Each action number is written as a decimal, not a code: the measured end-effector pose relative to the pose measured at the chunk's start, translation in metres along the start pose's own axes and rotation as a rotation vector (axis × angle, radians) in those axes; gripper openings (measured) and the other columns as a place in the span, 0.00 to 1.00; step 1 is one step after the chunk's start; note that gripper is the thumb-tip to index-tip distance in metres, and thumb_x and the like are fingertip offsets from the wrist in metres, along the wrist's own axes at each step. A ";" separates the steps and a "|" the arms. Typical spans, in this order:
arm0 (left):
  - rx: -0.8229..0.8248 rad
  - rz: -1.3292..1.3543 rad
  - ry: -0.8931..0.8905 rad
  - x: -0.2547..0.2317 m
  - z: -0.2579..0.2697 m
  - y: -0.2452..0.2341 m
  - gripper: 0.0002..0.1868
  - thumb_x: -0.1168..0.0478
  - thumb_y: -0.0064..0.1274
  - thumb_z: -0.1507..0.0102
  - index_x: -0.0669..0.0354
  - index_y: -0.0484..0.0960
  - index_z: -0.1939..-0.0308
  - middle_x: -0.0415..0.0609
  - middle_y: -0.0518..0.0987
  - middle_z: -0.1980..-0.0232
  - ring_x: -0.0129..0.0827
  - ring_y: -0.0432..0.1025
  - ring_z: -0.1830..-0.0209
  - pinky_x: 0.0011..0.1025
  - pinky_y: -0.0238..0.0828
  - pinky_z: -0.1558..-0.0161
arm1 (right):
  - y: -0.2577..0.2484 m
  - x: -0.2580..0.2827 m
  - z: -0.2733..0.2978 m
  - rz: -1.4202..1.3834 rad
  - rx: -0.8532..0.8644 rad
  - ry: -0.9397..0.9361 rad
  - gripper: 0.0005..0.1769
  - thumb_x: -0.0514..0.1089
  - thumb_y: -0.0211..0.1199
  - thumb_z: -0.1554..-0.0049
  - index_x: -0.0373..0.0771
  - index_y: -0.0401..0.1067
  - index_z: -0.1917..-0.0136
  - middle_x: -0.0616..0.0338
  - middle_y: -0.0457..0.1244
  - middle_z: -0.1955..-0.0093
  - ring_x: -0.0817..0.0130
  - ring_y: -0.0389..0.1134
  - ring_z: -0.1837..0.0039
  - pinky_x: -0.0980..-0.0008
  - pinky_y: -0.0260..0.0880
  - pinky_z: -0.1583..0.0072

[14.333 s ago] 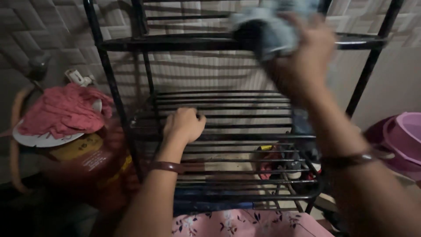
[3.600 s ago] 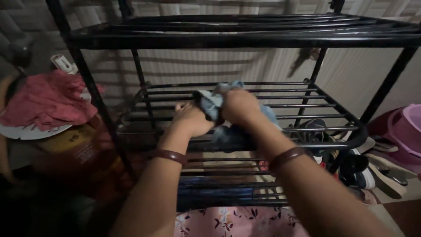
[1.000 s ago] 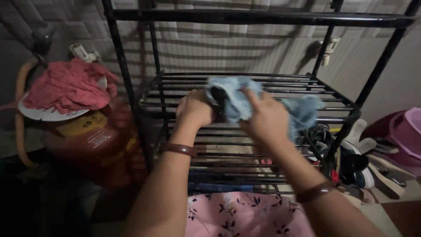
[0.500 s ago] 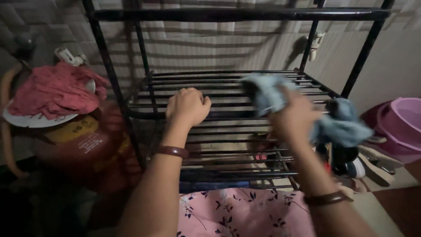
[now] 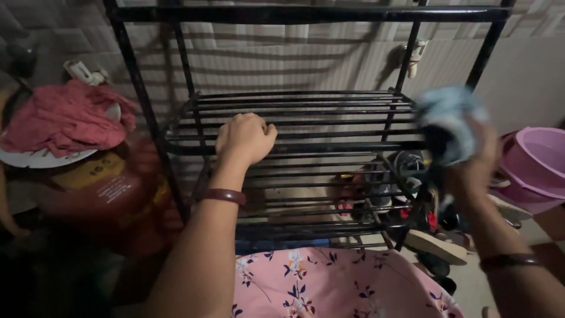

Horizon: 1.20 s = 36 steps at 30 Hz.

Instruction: The person wipes the metal bars of a black shoe rack using a blue cloth. They systematically clean the top and middle shelves, moving the cloth back and forth along the bars.

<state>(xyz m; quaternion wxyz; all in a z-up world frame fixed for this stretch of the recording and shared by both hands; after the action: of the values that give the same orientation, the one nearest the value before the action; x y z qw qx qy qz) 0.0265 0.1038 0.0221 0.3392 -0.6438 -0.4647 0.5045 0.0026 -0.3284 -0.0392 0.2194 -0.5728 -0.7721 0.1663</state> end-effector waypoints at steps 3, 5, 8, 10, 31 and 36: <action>-0.033 0.004 0.002 0.002 -0.001 -0.001 0.21 0.45 0.47 0.35 0.55 0.89 0.64 0.55 0.84 0.55 0.51 0.78 0.52 0.47 0.74 0.47 | 0.019 -0.067 0.000 -1.266 -0.338 0.839 0.26 0.54 0.63 0.41 0.40 0.68 0.34 0.58 0.67 0.41 0.66 0.71 0.38 0.66 0.74 0.38; 0.000 -0.015 -0.009 0.001 -0.001 0.000 0.23 0.45 0.46 0.33 0.56 0.88 0.67 0.53 0.84 0.55 0.49 0.77 0.52 0.47 0.75 0.47 | 0.026 -0.091 -0.004 -0.973 -0.377 0.458 0.20 0.40 0.60 0.32 0.35 0.64 0.29 0.56 0.65 0.34 0.64 0.67 0.34 0.64 0.70 0.32; -0.024 -0.058 0.063 0.001 -0.005 0.007 0.24 0.45 0.45 0.32 0.58 0.88 0.68 0.52 0.83 0.55 0.48 0.76 0.50 0.47 0.74 0.48 | 0.035 -0.067 0.007 -0.827 -0.380 0.504 0.20 0.37 0.56 0.32 0.36 0.62 0.28 0.58 0.63 0.34 0.66 0.66 0.35 0.66 0.68 0.33; -0.112 -0.020 0.179 0.001 -0.001 0.008 0.24 0.44 0.46 0.32 0.58 0.87 0.66 0.51 0.83 0.54 0.48 0.76 0.49 0.48 0.74 0.49 | 0.067 -0.076 0.032 -0.757 -0.359 0.642 0.18 0.38 0.54 0.32 0.36 0.63 0.30 0.58 0.64 0.36 0.66 0.65 0.38 0.66 0.68 0.36; 0.152 -0.100 0.215 -0.011 -0.001 0.011 0.39 0.23 0.46 0.42 0.49 0.86 0.46 0.54 0.84 0.50 0.50 0.77 0.46 0.49 0.74 0.46 | 0.170 0.152 0.103 0.020 0.882 0.116 0.42 0.49 0.71 0.53 0.61 0.61 0.27 0.53 0.57 0.27 0.50 0.57 0.25 0.40 0.60 0.31; -0.035 -0.097 0.440 -0.006 0.006 0.014 0.41 0.23 0.52 0.43 0.57 0.86 0.52 0.54 0.83 0.53 0.51 0.77 0.51 0.50 0.74 0.53 | 0.174 0.055 0.125 0.354 1.104 0.144 0.50 0.53 0.73 0.52 0.59 0.53 0.21 0.53 0.56 0.26 0.51 0.58 0.27 0.42 0.62 0.34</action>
<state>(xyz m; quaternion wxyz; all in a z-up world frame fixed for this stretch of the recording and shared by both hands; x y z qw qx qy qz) 0.0240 0.0931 0.0097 0.4451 -0.7209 -0.4188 0.3268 0.0644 -0.2265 -0.2255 0.5062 -0.5040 -0.4467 0.5387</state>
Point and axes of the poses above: each hand's wrist, its own z-axis away from the middle knuckle, its own y-axis out of the palm, x = y × z, the point moved 5 cm from there along -z, towards the middle knuckle
